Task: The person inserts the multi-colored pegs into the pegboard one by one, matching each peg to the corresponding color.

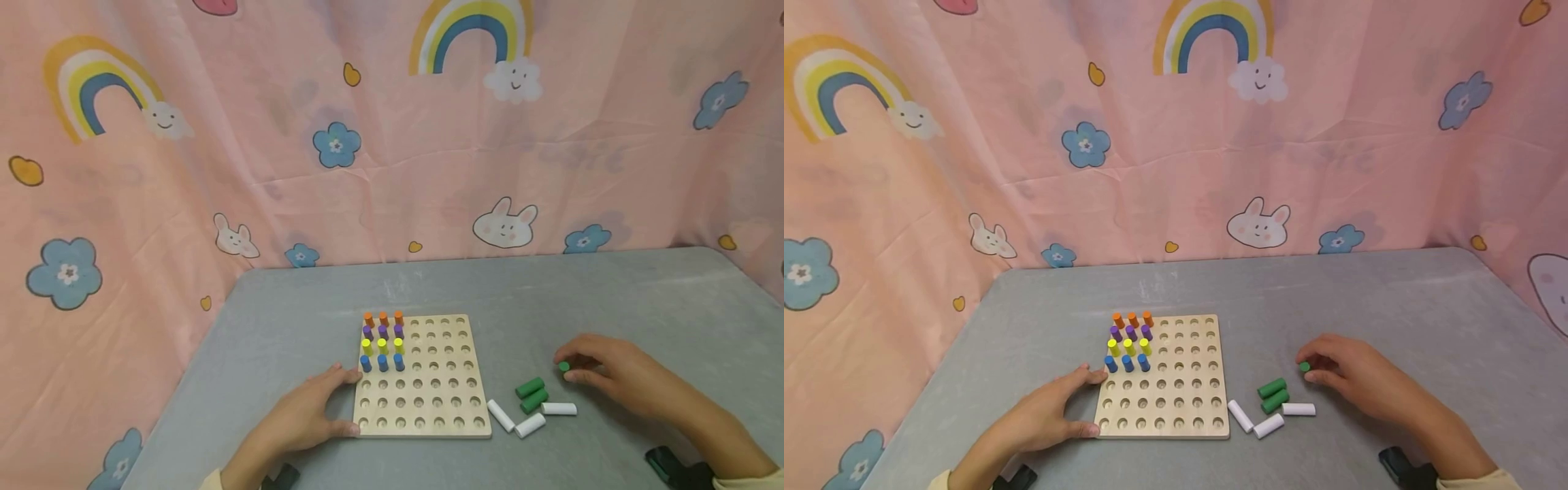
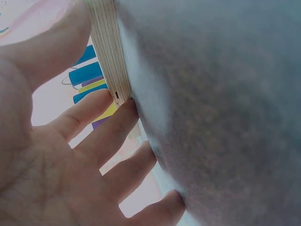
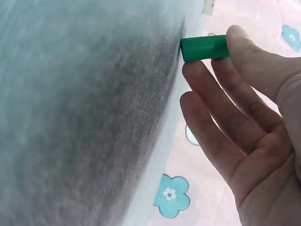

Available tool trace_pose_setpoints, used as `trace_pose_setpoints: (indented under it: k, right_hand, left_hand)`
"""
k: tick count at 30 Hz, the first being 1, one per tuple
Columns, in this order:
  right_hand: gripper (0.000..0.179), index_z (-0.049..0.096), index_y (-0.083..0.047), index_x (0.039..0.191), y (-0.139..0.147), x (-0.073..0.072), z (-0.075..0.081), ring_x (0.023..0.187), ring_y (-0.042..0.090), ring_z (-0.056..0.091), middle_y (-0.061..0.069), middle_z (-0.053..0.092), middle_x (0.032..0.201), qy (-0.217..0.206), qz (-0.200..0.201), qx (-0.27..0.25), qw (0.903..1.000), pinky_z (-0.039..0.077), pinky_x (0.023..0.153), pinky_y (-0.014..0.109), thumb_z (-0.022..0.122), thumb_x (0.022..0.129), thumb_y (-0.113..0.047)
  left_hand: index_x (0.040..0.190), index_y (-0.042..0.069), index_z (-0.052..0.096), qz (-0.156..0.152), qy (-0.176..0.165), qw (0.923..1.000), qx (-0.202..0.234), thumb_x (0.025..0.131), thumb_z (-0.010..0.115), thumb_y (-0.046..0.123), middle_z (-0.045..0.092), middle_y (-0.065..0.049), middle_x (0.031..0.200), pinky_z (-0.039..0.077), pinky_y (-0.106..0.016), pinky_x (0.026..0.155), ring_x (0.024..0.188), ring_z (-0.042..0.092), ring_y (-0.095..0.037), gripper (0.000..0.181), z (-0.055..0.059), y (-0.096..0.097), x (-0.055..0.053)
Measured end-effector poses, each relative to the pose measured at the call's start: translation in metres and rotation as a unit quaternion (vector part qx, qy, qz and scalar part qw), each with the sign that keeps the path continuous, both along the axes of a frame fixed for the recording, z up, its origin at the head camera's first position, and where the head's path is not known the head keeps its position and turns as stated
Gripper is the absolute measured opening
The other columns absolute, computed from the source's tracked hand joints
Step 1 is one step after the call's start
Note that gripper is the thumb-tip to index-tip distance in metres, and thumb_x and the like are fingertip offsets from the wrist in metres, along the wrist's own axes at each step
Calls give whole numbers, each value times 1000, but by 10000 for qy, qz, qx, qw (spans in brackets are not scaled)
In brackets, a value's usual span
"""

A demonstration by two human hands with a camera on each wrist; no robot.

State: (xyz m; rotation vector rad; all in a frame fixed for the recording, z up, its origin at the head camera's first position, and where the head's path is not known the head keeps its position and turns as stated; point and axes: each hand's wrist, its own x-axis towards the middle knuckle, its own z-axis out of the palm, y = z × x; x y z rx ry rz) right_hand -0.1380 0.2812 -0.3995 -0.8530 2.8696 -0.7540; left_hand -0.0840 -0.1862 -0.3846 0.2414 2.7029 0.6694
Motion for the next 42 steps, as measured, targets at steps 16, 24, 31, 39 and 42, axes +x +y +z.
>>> trace_pose_setpoints:
  k: [16, 24, 31, 39, 42]
  right_hand:
    - [23, 68, -25, 111, -2, 0, 3, 88, -9, 61, -14, 70, 106, -195, -150, 211, 9995, 56, 71, 23, 73, 89, -26]
    - [23, 69, -26, 113, -14, -2, 14, 90, -2, 66, -16, 70, 106, -107, -192, 367, 9991, 57, 73, 27, 72, 90, -29]
    - [23, 70, -25, 114, -48, -6, 33, 93, 3, 68, -16, 71, 106, 3, -18, 360, 9994, 58, 77, 32, 71, 92, -29]
    - [23, 70, -23, 115, -91, -8, 42, 91, 3, 67, -14, 72, 106, 62, 490, 29, 9988, 58, 77, 32, 70, 93, -27]
    - [23, 70, -22, 116, -106, -7, 44, 91, 2, 67, -13, 72, 106, -13, 568, -31, 9984, 58, 77, 32, 70, 93, -25]
  left_hand:
    - [138, 25, 56, 27, -47, 10000, 36, 70, 86, 46, 49, -6, 153, 29, -63, 117, 147, 37, -36, 77, -1, 0, 0]
    - [137, 27, 56, 70, -93, 9999, 74, 69, 86, 47, 48, -7, 154, 29, -66, 115, 146, 37, -38, 76, 0, 0, 0]
    - [137, 28, 57, 48, -58, 9999, 75, 69, 86, 47, 48, -7, 154, 30, -68, 114, 145, 39, -38, 77, 0, 0, 1]
    - [137, 28, 57, 57, -36, 10000, 29, 69, 86, 47, 47, -9, 154, 31, -69, 112, 144, 41, -41, 77, 0, 0, 1]
    - [137, 27, 57, 56, -17, 10000, 30, 69, 86, 47, 48, -9, 154, 31, -69, 112, 144, 41, -40, 76, 0, 1, 2]
